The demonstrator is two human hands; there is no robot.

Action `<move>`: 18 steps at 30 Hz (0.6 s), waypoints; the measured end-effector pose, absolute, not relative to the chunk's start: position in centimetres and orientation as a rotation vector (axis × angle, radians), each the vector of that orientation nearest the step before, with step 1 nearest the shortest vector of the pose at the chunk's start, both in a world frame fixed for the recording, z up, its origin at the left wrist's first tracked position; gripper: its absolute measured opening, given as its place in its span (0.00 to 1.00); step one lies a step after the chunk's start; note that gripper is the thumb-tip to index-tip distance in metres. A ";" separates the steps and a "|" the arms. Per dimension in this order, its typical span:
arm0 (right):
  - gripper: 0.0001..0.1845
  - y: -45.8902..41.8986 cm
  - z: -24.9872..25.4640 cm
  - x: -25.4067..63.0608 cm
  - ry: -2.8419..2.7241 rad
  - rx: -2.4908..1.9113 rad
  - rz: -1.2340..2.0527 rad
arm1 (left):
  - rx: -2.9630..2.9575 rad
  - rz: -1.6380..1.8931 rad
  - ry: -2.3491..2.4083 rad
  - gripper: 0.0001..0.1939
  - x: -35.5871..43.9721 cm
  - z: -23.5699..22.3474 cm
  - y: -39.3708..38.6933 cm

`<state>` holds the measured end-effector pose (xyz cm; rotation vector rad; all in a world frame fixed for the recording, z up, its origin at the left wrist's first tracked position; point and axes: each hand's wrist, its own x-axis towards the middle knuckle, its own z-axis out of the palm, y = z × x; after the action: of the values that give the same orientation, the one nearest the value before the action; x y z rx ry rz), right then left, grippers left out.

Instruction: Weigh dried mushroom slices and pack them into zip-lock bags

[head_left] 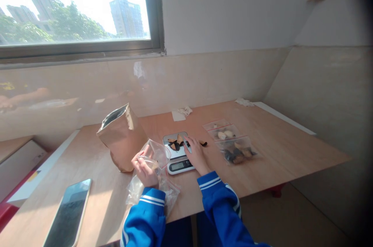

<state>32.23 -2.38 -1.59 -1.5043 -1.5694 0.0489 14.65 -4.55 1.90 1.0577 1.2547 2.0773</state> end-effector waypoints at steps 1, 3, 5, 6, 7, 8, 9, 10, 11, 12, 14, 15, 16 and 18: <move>0.20 -2.4 -1.7 32.2 -1.559 -1.495 0.057 | 1.050 2.076 1.247 0.15 14.7 1.9 -4.5; 0.19 -2.6 -1.6 32.0 -1.523 -1.466 0.074 | 1.018 2.079 1.222 0.15 14.6 2.0 -4.5; 0.17 -2.9 -1.0 31.8 -1.449 -1.444 0.117 | 1.000 2.081 1.224 0.15 14.6 1.9 -4.4; 0.16 -3.0 -0.5 31.7 -1.395 -1.432 0.156 | 0.992 2.081 1.223 0.15 14.6 1.9 -4.4; 0.15 -3.2 0.2 31.6 -1.336 -1.412 0.209 | 0.987 2.080 1.218 0.14 14.6 1.9 -4.4; 0.15 -3.4 0.9 31.5 -1.279 -1.381 0.271 | 0.985 2.077 1.211 0.14 14.6 1.8 -4.4; 0.15 -3.6 1.7 31.3 -1.226 -1.341 0.335 | 0.986 2.075 1.204 0.14 14.6 1.8 -4.4; 0.16 -3.9 2.7 31.0 -1.183 -1.293 0.396 | 0.989 2.071 1.197 0.14 14.6 1.7 -4.4; 0.16 -4.1 3.6 30.6 -1.148 -1.242 0.449 | 0.993 2.065 1.190 0.14 14.6 1.6 -4.4; 0.17 -4.4 4.6 30.2 -1.116 -1.190 0.494 | 0.994 2.059 1.188 0.14 14.6 1.5 -4.3; 0.18 -4.9 6.2 29.2 -1.084 -1.094 0.583 | 0.986 2.051 1.189 0.14 14.5 1.4 -4.3; 0.18 -5.1 6.7 28.8 -1.092 -1.051 0.630 | 0.983 2.047 1.188 0.15 14.5 1.3 -4.2; 0.19 -5.3 7.1 28.3 -1.121 -1.015 0.678 | 0.982 2.042 1.188 0.14 14.5 1.2 -4.1; 0.21 -5.5 7.4 27.7 -1.214 -0.969 0.758 | 0.981 2.031 1.182 0.15 14.4 1.1 -4.0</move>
<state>27.65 -5.53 7.37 -0.9691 -1.2145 0.7585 14.39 -4.04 1.14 0.9811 1.1820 2.0309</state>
